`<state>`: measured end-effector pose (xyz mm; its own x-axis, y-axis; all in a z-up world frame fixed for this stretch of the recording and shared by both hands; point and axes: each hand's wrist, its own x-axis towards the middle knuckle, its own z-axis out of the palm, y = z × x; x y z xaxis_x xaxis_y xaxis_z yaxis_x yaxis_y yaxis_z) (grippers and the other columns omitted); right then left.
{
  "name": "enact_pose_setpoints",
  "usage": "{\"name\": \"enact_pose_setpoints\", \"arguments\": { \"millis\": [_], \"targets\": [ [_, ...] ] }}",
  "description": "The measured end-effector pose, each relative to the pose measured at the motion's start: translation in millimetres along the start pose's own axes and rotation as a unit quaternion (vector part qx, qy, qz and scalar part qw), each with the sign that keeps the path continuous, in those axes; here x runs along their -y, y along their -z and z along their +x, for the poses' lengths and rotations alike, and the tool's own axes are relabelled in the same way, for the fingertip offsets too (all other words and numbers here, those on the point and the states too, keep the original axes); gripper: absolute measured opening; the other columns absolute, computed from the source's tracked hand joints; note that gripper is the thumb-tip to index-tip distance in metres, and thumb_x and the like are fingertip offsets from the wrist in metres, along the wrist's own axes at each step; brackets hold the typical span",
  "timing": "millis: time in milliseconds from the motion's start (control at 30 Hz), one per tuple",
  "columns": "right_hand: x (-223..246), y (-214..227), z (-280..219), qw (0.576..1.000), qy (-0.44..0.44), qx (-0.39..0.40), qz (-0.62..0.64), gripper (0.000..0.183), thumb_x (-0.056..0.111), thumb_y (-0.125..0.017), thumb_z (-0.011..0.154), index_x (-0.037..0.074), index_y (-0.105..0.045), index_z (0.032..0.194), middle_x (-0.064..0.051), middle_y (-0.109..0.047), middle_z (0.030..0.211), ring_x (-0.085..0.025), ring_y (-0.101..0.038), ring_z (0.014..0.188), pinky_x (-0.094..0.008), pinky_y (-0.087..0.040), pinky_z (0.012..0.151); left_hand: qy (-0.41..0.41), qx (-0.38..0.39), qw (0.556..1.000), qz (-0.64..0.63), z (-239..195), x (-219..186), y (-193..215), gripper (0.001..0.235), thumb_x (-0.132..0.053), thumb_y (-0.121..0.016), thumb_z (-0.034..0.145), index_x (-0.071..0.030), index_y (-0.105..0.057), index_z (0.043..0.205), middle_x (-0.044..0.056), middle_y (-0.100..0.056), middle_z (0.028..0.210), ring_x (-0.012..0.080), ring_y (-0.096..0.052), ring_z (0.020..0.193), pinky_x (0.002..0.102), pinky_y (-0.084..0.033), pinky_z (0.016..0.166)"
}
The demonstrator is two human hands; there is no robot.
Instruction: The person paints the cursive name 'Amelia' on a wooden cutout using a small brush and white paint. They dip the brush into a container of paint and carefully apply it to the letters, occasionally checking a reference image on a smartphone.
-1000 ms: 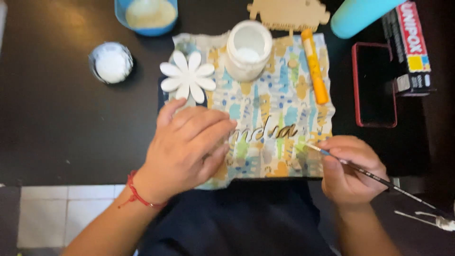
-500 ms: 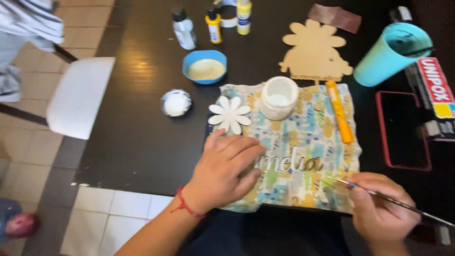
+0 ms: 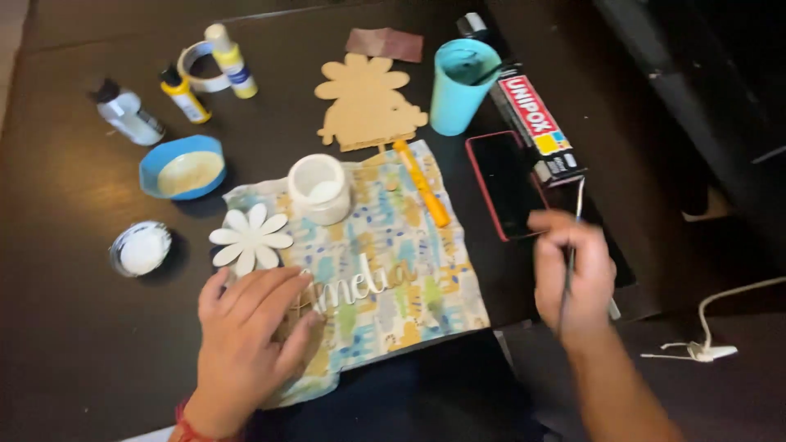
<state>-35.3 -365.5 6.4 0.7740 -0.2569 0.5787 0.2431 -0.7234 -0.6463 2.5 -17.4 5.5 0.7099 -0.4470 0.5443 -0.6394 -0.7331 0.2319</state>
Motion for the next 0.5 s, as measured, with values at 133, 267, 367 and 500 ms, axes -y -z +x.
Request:
{"name": "enact_pose_setpoints", "arguments": {
  "millis": [133,267,367,500],
  "targets": [
    [-23,7,27,0.988,-0.017,0.069,-0.14,0.039,0.024,-0.074,0.087,0.007,-0.041,0.101,-0.017,-0.06,0.138,-0.035,-0.061,0.123,-0.045,-0.048,0.084,0.034,0.025,0.999,0.004,-7,2,-6,0.032,-0.034,-0.067,0.085,-0.021,-0.069,0.115,-0.002,-0.068,0.118,0.0186,-0.063,0.108,0.049,-0.027,0.11],
    [-11,-6,36,0.956,-0.195,0.108,-0.189,0.06,0.035,-0.089,0.068,0.01,-0.045,0.101,-0.013,-0.048,0.145,-0.042,-0.058,0.117,-0.055,-0.045,0.087,0.023,0.006,0.999,0.024,-8,6,-8,0.029,-0.033,-0.067,0.084,-0.02,-0.07,0.11,-0.002,-0.069,0.115,0.0178,-0.065,0.106,0.044,-0.029,0.109],
    [-13,-18,34,0.948,-0.208,0.127,-0.205,0.06,0.036,-0.089,0.069,0.01,-0.047,0.102,-0.014,-0.046,0.142,-0.044,-0.056,0.115,-0.056,-0.045,0.091,0.029,-0.001,0.999,0.02,-9,6,-9,0.026,-0.031,-0.066,0.084,-0.021,-0.071,0.107,-0.002,-0.07,0.113,0.0175,-0.065,0.104,0.044,-0.028,0.109],
    [-33,-27,28,0.957,-0.118,0.11,-0.242,0.057,0.032,-0.087,0.07,0.009,-0.046,0.103,-0.012,-0.049,0.124,-0.036,-0.057,0.097,-0.054,-0.041,0.089,0.015,-0.008,1.0,0.006,-8,5,-8,0.02,-0.027,-0.066,0.084,-0.02,-0.071,0.102,-0.001,-0.071,0.111,0.0179,-0.066,0.1,0.043,-0.028,0.108]
  ]
}}
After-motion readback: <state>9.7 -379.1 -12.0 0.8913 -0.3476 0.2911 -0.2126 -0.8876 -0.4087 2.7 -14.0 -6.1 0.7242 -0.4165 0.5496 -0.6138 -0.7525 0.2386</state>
